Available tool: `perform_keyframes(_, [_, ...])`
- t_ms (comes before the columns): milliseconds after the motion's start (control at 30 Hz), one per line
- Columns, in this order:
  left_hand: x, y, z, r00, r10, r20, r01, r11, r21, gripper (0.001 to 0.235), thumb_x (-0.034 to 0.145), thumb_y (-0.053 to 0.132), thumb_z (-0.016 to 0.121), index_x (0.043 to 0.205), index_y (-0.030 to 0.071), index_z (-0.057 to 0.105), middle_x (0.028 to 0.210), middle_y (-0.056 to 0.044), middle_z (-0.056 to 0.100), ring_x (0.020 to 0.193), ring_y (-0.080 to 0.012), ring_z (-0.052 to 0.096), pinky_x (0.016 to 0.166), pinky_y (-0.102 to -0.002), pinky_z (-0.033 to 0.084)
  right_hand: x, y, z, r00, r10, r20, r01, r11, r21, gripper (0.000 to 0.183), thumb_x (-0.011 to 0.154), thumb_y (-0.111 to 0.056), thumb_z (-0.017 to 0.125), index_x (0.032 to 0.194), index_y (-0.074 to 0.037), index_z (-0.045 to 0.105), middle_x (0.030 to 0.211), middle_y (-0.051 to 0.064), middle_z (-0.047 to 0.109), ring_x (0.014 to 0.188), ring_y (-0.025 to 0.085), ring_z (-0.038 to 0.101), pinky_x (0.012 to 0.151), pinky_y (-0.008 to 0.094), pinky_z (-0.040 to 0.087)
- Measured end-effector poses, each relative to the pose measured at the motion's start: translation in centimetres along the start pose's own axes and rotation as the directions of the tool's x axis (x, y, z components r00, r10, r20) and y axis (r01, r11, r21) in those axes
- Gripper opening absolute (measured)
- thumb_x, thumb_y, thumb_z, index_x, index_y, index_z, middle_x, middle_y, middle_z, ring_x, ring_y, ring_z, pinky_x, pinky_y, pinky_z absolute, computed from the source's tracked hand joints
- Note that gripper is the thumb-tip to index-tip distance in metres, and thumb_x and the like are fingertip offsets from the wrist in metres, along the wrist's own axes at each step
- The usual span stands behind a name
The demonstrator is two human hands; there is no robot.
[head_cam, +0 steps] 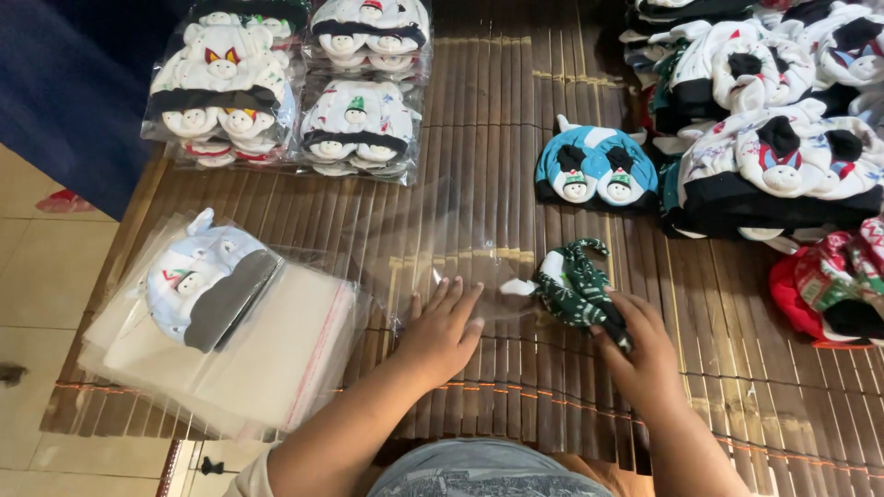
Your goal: Packing small knitted baby hats into clear plastic adhesive bags.
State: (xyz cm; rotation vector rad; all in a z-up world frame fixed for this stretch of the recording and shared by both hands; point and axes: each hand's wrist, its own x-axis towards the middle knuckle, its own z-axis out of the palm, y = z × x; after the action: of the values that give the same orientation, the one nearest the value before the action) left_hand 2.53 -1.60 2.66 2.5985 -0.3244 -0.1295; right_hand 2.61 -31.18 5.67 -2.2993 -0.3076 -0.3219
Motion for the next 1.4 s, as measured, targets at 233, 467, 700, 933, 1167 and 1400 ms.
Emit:
perform_keyframes(233, [3.2,3.7,-4.6,0.928,-0.231,0.294,0.257,0.965,-0.053,0.062,0.1,0.055,0.014,0.158,0.036,0.029,0.17,-0.005,0.012,0.157,-0.0242,0.003,0.123,-0.06,-0.004,-0.1,-3.5,-5.9,0.998,-0.018,-0.059,0.013,0.996,-0.083,0.054,0.084,-0.008,0.075,0.135,0.001,0.061,0.135,0.019,0.06,0.111,0.03,0.063,0.088,0.038,0.055])
perform_keyframes(467, [5.2,3.5,-3.8,0.934,-0.213,0.288,0.254,0.961,-0.113,0.065,0.098,0.058,0.017,0.158,0.038,0.031,0.169,0.0,0.022,0.158,-0.0208,0.012,0.122,-0.061,0.012,-0.9,-7.1,-9.6,0.952,-0.228,0.205,0.209,0.972,0.11,0.063,0.068,-0.004,0.079,0.129,-0.004,0.065,0.138,0.015,0.065,0.123,0.029,0.067,0.096,0.036,0.059])
perform_keyframes(700, [5.3,2.6,-3.2,0.963,-0.061,0.263,0.132,0.956,-0.261,0.059,0.1,0.054,0.022,0.155,0.038,0.035,0.166,0.001,0.032,0.157,-0.0217,0.015,0.125,-0.056,0.005,-0.3,-4.5,-5.4,0.865,-0.297,0.404,0.134,0.913,0.385,0.064,0.068,0.006,0.079,0.129,-0.011,0.07,0.14,0.012,0.064,0.128,0.029,0.066,0.101,0.039,0.059])
perform_keyframes(933, [5.1,3.8,-4.9,0.94,-0.1,0.326,0.185,0.953,-0.239,0.07,0.096,0.059,0.01,0.158,0.034,0.029,0.168,0.009,0.026,0.157,-0.0198,0.013,0.126,-0.054,0.007,0.3,-1.6,-4.0,0.912,-0.103,0.396,0.004,0.97,0.245,0.051,0.077,-0.001,0.075,0.127,-0.01,0.071,0.134,0.008,0.068,0.111,0.022,0.069,0.085,0.032,0.056])
perform_keyframes(1167, [5.3,4.5,-5.1,0.959,-0.075,0.274,0.141,0.963,-0.231,0.063,0.1,0.052,0.014,0.159,0.032,0.026,0.166,0.003,0.031,0.155,-0.0228,0.02,0.124,-0.06,0.007,-0.2,-0.8,-4.9,0.891,0.178,0.418,-0.291,0.93,0.223,0.052,0.08,-0.004,0.071,0.132,-0.008,0.068,0.128,0.008,0.076,0.101,0.019,0.075,0.087,0.032,0.06])
perform_keyframes(1400, [5.0,4.8,-3.9,0.956,-0.041,0.289,0.094,0.981,-0.169,0.064,0.1,0.056,0.015,0.161,0.037,0.021,0.168,-0.012,0.019,0.156,-0.0314,0.007,0.121,-0.065,0.0,-1.2,1.1,-4.0,0.839,0.393,0.377,-0.524,0.772,0.36,0.054,0.085,0.001,0.067,0.138,-0.002,0.064,0.114,0.016,0.077,0.09,0.023,0.073,0.08,0.035,0.063])
